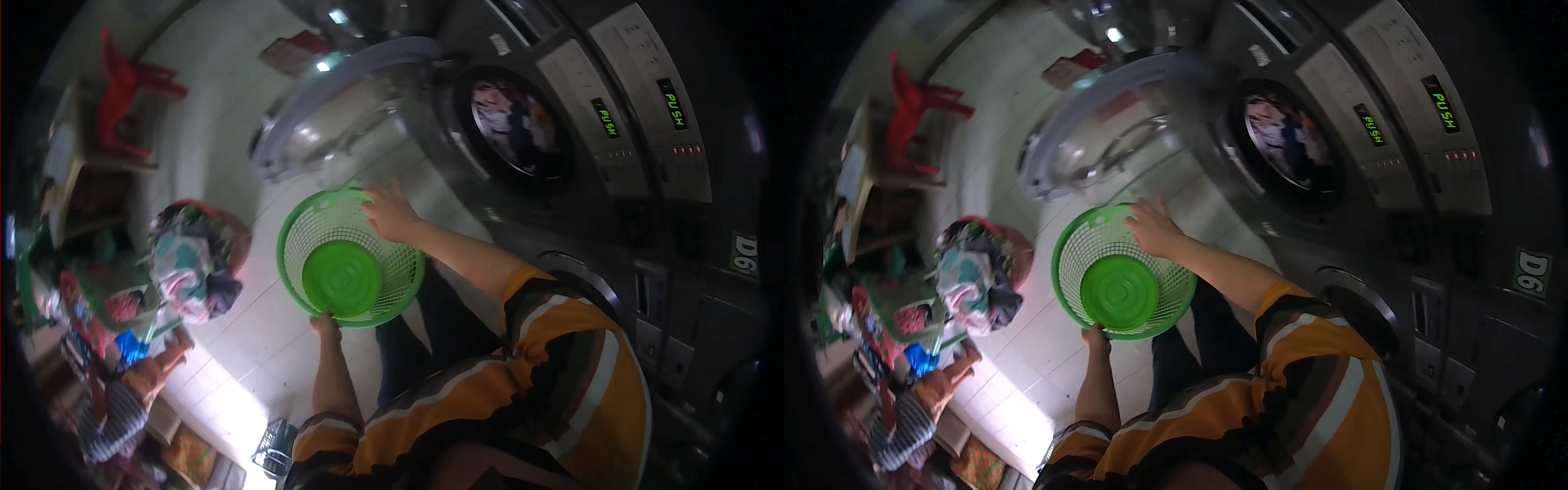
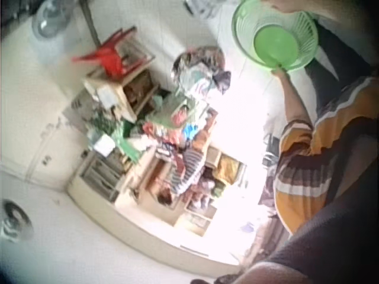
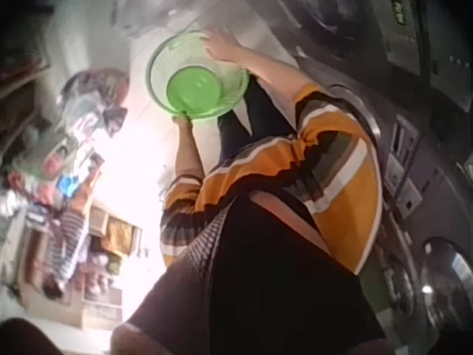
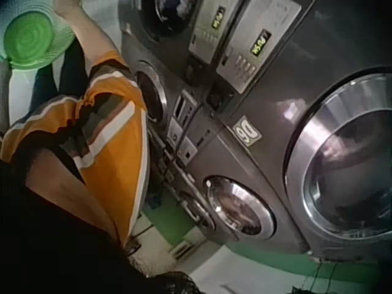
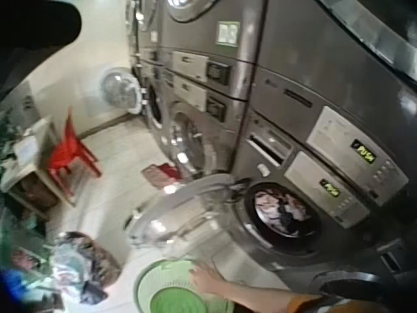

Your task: Transferring laundry between a washing machine and a basket.

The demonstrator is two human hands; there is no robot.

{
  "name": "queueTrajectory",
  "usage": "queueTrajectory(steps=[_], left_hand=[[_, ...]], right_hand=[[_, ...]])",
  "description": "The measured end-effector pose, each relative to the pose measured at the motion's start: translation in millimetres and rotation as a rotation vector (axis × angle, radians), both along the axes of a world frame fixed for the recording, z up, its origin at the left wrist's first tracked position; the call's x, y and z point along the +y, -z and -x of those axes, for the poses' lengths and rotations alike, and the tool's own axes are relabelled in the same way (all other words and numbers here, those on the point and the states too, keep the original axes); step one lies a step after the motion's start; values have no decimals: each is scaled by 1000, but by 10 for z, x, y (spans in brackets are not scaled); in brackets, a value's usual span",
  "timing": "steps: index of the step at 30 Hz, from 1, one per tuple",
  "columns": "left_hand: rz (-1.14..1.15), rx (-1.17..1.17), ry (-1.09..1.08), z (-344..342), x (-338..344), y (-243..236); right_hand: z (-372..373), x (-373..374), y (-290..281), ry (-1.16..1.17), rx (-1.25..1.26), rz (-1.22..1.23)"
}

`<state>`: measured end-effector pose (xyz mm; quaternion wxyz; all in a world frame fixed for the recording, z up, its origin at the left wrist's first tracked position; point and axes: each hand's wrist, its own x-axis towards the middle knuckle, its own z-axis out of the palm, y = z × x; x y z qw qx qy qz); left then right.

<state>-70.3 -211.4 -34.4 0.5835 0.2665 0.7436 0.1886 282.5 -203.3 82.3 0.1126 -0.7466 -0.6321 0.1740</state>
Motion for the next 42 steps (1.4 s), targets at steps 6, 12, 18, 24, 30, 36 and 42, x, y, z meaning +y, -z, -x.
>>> queueTrajectory(steps=[6, 12, 18, 24, 30, 36, 42], left_hand=[[18, -177, 78, -1054, -38, 349], [1, 148, 483, -1634, -9, 1126], [14, -120, 451, -2206, 150, 1454], [128, 261, 1147, -2316, 153, 1713], [26, 499, 1147, -2532, 281, 1642], [-228, -109, 1118, -3312, 687, 1144], [-4, -214, 1093, -3374, 889, 1249]], right_hand=[[-1737, -1218, 314, 667, -348, 97], [-3427, -1654, 388, 1136, -461, 24], [-4453, -2410, 1252, 1150, -566, -157], [-3868, -1714, 321, 1274, -251, 271], [-1864, -1780, 772, 1034, 68, -83], [-609, -1041, 1260, 1013, 287, 244], [-2271, -830, 682, 970, -384, -160]])
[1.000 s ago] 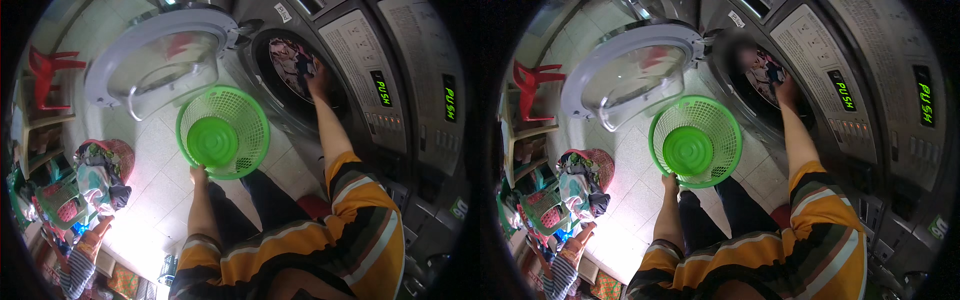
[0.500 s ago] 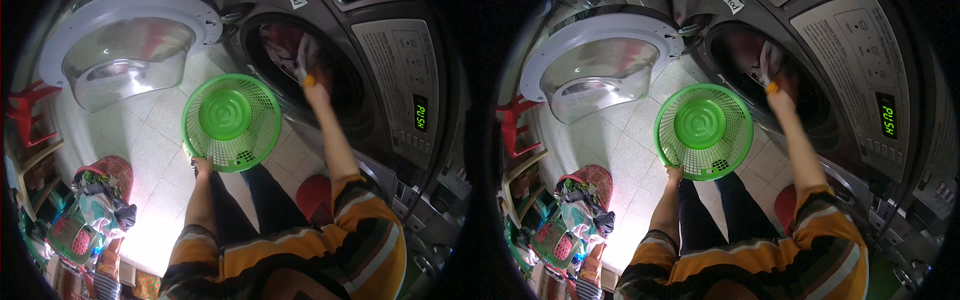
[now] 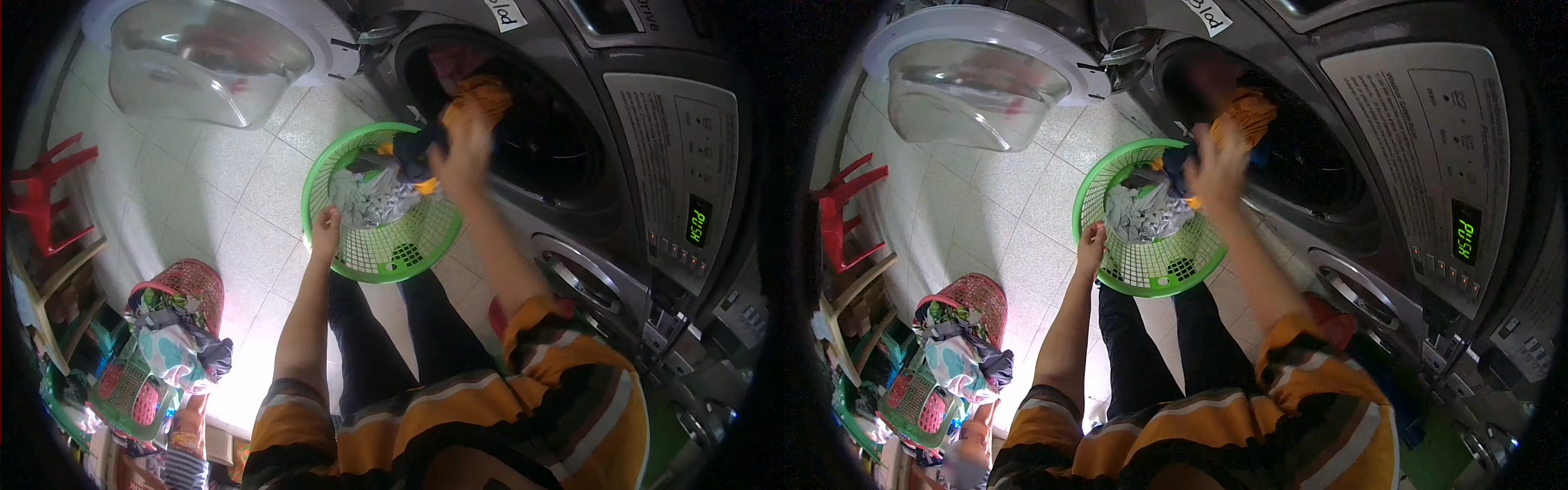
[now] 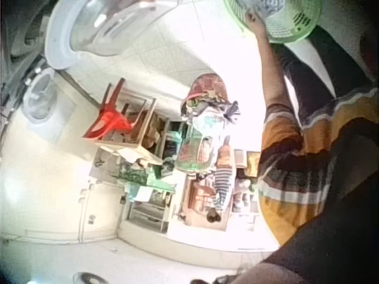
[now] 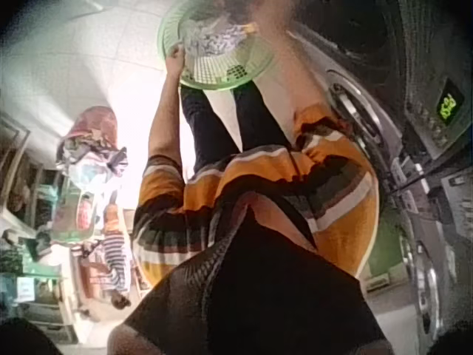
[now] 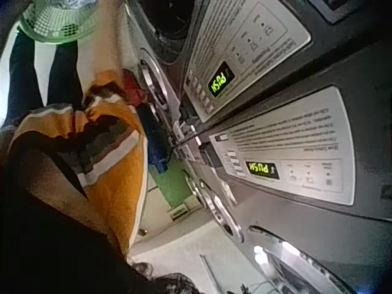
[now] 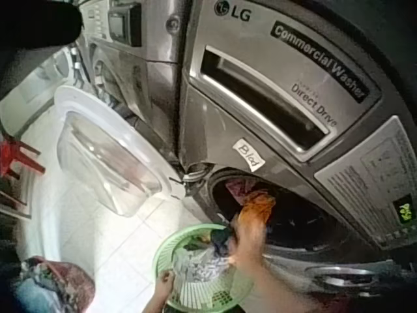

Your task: Transferring laundry between a washing machine and a basket.

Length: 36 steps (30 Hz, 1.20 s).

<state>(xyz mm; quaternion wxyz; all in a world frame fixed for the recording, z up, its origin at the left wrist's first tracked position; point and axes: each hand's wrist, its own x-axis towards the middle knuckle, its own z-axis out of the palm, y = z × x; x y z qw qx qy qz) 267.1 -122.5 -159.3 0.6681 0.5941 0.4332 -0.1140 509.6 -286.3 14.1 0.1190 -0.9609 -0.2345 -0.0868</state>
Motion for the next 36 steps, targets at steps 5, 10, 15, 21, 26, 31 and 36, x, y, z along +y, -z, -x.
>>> queueTrajectory(steps=[5, 10, 15, 21, 26, 31, 36], left_hand=[[-81, -35, 140, -212, -429, 162], [-10, -191, 93, -964, -1024, 2], [465, -219, -211, -1763, -1097, -528], [808, -376, -521, -2175, -682, -975], [316, -477, 2, -1910, -607, -354], [-559, -160, 460, -1421, -652, -613], [-774, 3, 849, -717, -789, -456]], right_hand=[[-1893, -371, -182, 67, 326, 149], [-1929, -431, 171, 97, 357, 57], [-2004, -462, 180, 147, 351, -42], [140, -674, 223, -111, 381, -196], [921, -669, 650, -116, 644, -286], [343, -779, 133, -228, 531, -253], [-1301, -1116, -341, 316, 208, -161]])
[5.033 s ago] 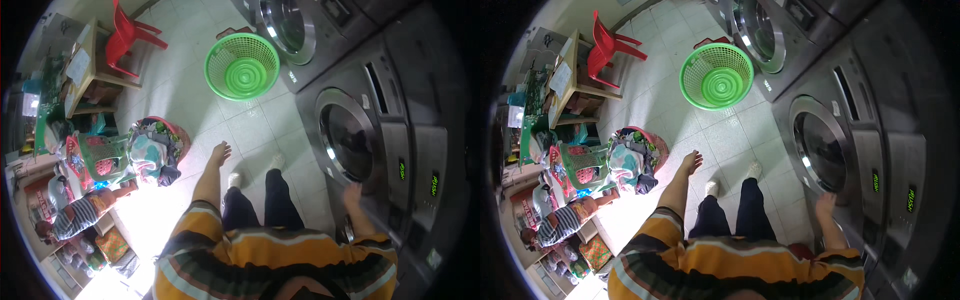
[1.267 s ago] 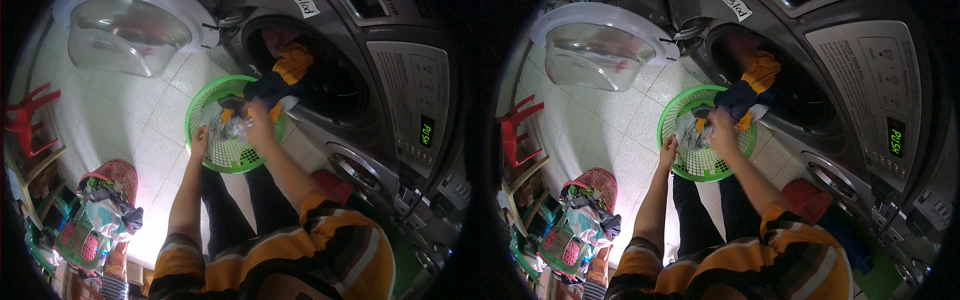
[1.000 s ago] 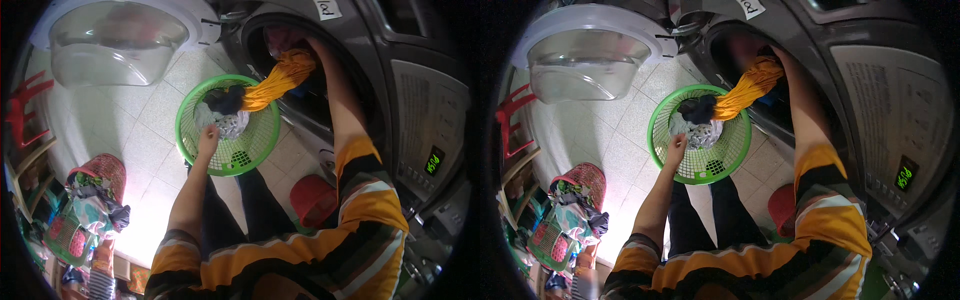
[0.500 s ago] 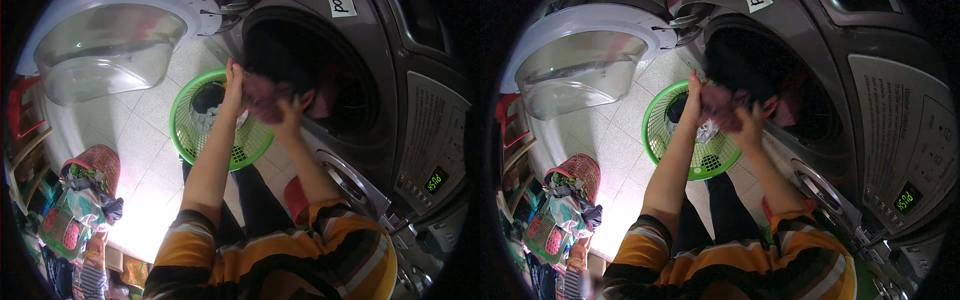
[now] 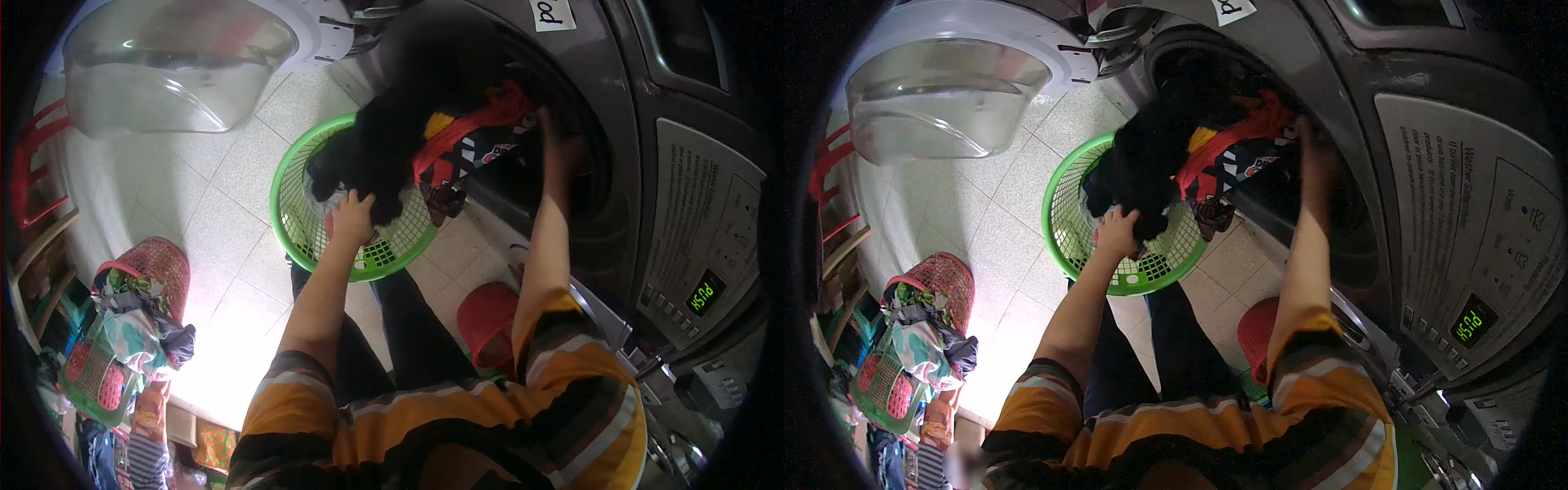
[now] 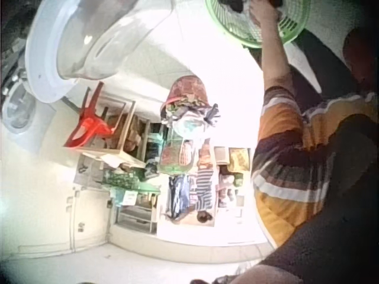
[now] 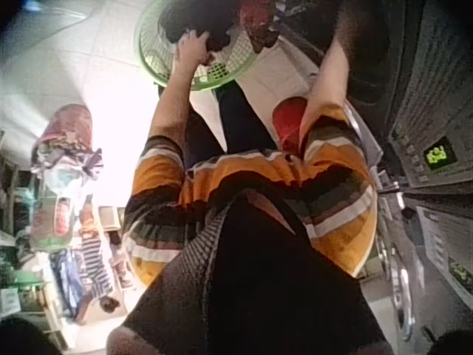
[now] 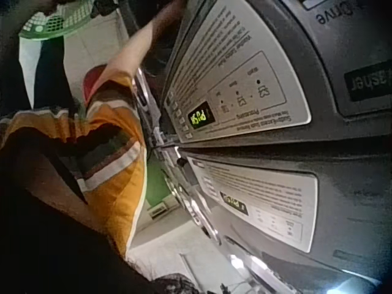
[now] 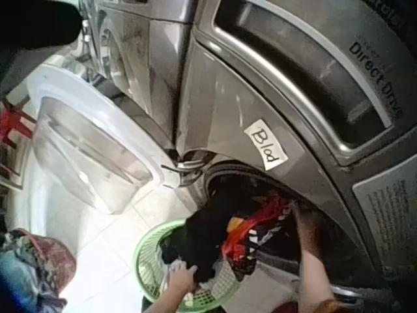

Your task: Transferring laundry between a washing machine and a basket.

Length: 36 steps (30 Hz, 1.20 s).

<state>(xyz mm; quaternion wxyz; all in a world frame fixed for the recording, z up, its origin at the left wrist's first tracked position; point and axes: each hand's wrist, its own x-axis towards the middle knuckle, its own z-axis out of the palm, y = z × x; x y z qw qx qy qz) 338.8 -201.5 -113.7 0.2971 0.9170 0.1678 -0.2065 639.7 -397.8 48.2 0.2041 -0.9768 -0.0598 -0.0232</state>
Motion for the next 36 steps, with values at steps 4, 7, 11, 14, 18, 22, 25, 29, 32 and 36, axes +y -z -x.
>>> queueTrajectory(steps=[4, 7, 11, 14, 18, 22, 25, 29, 32, 36], left_hand=[[200, -112, -85, -444, -312, 131], [335, -469, -368, -1202, -400, -149], [363, -687, -380, -2226, -860, -513], [241, -313, -220, -2538, -1085, -398], [460, -291, -110, -2247, -960, 251], [769, -86, -67, -1040, -798, -128], [709, -184, -237, -78, -628, -209], [723, -328, -275, 434, -372, -477], [653, -272, -197, 715, -190, -633], [540, -84, -223, 959, 18, -322]], right_hand=[[-1245, -1252, 1157, 37, 48, -67], [-1157, -873, 1128, 20, 57, 252], [-1021, -661, 1069, 8, 1, 695], [-782, -594, 1060, 154, 144, 97], [143, -505, 1119, 66, 27, -293], [1231, -716, 1288, 171, 104, -920], [1995, -254, 922, 255, 327, -541], [2560, -12, 620, 218, 467, -466], [3054, -63, 501, -66, 342, -274], [3106, 114, 905, -173, 510, -166]])
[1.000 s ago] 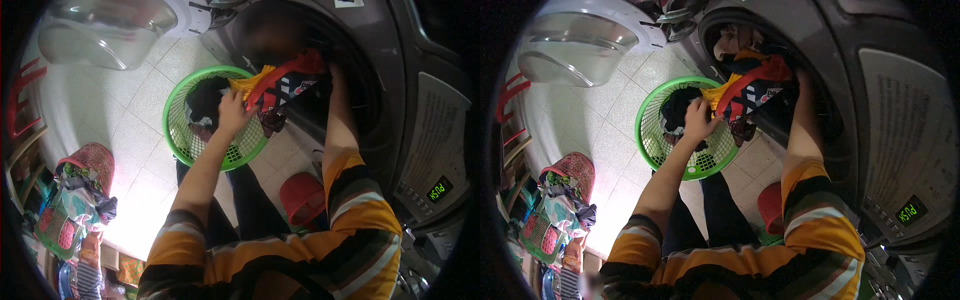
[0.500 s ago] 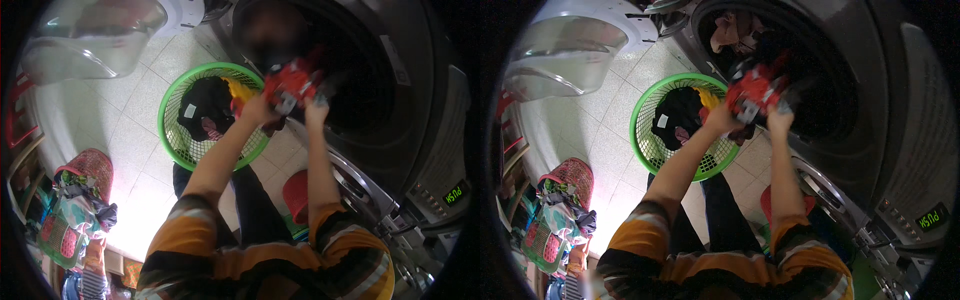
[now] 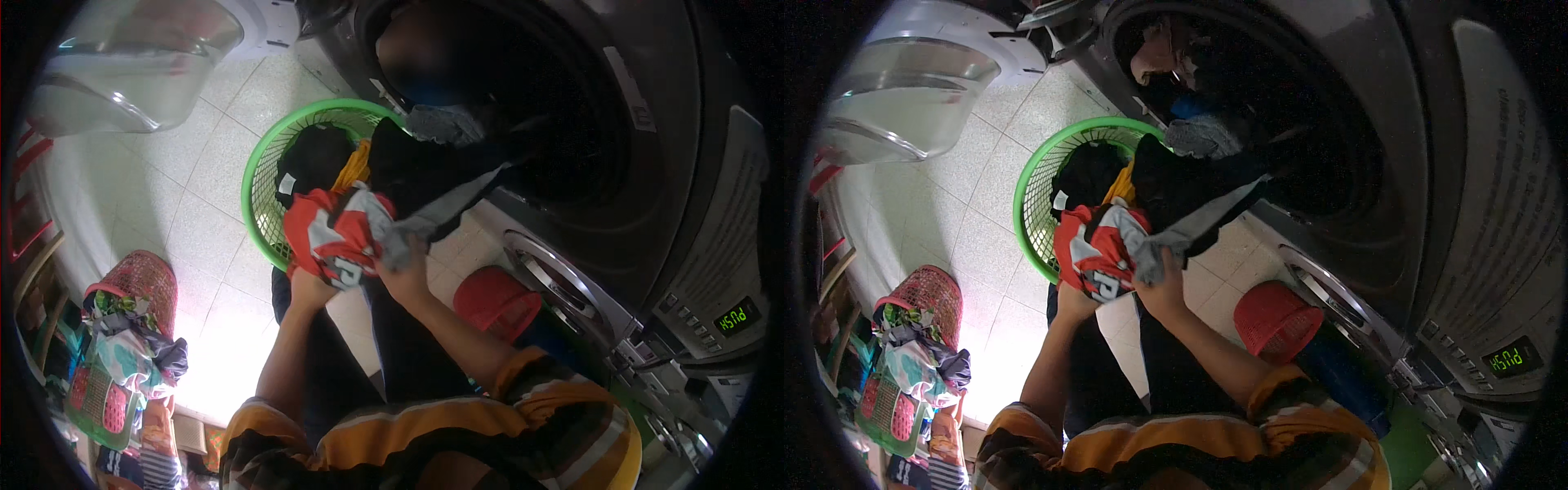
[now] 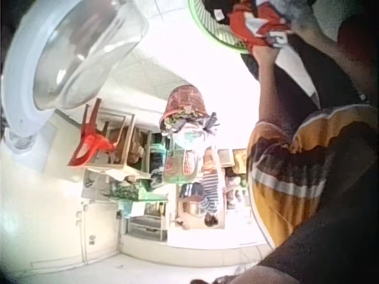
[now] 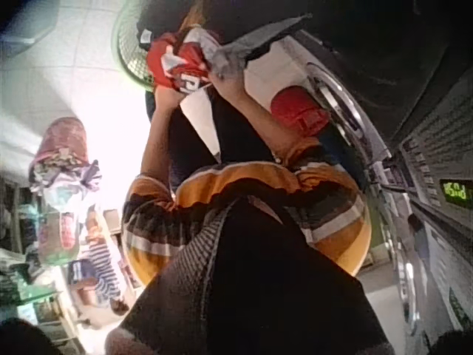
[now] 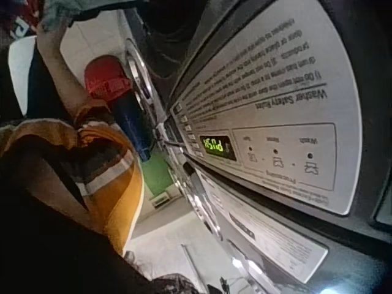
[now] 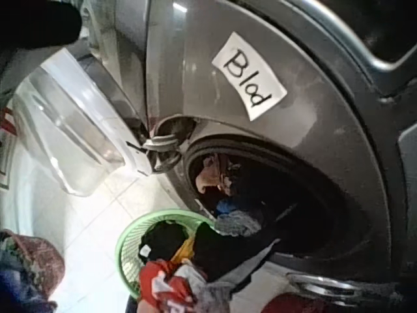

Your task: Transferring laundry between a washing machine and a basket.

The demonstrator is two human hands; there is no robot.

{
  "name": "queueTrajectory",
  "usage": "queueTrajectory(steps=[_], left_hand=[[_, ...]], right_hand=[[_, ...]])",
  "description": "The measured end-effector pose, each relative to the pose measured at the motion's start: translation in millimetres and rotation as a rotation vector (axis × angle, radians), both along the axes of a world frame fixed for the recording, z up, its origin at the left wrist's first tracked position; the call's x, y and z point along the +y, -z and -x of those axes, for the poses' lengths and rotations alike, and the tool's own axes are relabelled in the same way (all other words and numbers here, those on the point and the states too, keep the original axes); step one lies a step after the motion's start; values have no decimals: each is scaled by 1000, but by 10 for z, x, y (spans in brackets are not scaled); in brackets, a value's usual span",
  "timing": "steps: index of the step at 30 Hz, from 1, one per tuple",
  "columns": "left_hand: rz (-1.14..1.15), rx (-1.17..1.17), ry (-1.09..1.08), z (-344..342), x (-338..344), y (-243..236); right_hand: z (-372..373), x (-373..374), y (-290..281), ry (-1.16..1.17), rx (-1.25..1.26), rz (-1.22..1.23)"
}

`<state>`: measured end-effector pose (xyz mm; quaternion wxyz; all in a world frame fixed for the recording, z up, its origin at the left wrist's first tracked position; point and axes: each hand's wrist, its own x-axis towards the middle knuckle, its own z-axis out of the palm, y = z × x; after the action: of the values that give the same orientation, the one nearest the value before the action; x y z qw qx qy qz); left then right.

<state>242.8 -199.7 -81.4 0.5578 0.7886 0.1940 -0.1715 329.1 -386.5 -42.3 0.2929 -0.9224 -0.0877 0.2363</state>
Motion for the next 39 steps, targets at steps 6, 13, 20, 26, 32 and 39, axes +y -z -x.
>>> queueTrajectory(steps=[6, 13, 20, 26, 32, 39], left_hand=[[-598, 519, 454, -480, 39, 989], [-304, -378, -131, -2748, -704, -352], [-304, -82, 129, -3322, -1192, -80], [-141, -244, 40, -2678, -854, -357], [-93, -152, 83, -1436, -163, -910], [-117, 17, 31, -308, 374, -465]], right_hand=[[-1005, 248, 181, -128, 279, 196], [-3070, -235, -809, 272, -781, 285], [-3740, -571, -173, 889, -227, -149], [-3041, -650, -53, 577, -522, 71], [-1368, 169, -663, 386, -445, -88], [-120, 532, 8, 119, -76, -141]])
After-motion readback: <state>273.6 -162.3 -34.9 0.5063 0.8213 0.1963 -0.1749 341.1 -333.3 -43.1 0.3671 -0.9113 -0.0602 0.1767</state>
